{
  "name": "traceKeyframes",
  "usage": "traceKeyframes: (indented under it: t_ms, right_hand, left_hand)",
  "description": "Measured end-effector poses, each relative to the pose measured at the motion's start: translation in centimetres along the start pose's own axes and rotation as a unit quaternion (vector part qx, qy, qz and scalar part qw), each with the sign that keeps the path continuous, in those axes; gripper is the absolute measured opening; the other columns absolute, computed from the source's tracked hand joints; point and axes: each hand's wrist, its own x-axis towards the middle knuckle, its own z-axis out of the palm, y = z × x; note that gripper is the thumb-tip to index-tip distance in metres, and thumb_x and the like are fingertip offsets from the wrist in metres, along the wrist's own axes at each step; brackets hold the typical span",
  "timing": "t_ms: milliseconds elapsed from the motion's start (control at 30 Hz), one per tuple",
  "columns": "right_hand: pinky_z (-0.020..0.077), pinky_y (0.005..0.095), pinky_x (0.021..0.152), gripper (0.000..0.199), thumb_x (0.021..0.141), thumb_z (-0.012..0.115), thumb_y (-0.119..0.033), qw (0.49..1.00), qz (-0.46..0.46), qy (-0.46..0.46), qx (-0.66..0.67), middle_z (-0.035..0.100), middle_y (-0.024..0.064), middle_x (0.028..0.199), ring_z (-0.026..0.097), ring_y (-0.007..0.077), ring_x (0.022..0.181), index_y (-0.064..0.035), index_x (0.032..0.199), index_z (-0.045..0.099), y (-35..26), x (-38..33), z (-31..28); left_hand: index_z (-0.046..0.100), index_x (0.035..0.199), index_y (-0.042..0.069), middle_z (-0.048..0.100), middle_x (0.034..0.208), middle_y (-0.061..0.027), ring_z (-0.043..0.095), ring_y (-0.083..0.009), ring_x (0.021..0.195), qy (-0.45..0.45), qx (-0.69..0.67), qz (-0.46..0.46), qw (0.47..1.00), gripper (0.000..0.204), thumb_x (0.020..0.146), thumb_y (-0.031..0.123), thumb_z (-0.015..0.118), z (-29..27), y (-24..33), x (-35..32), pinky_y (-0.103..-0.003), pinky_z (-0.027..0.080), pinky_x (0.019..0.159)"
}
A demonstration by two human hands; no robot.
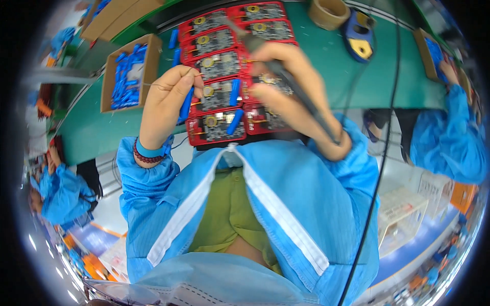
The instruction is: The person solders wires and components from a component box onto printed circuit boards using a soldering iron.
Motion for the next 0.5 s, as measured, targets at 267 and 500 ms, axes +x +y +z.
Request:
traceKeyframes:
  t_ms: [267,500]
  right_hand:
    - [0.0478,0.0235,0.07,0.032,0.08,0.063,0.0,0.999,0.008,0.048,-0.016,0.056,0.0037,0.089,0.057,0.0089,0.081,-0.006,0.11,0.053,0.6,0.2,1.4]
    - [0.0484,0.0251,0.07,0.027,0.081,0.06,0.001,0.998,-0.054,-0.006,-0.034,0.058,0.006,0.088,0.06,0.0137,0.081,-0.0063,0.107,0.055,0.2,0.0,0.5]
  left_hand:
    - [0.059,0.088,-0.001,0.055,0.067,-0.002,0.05,-0.0086,0.063,-0.07,0.045,0.037,0.996,0.025,0.096,0.019,0.046,4.5,-1.0,1.1,-0.024,0.041,0.057]
    - [0.063,0.085,0.001,0.056,0.068,-0.0008,0.047,-0.0064,0.061,-0.204,-0.102,-0.104,0.968,0.029,0.095,0.023,0.046,3.9,-1.7,1.4,-0.021,0.037,0.058]
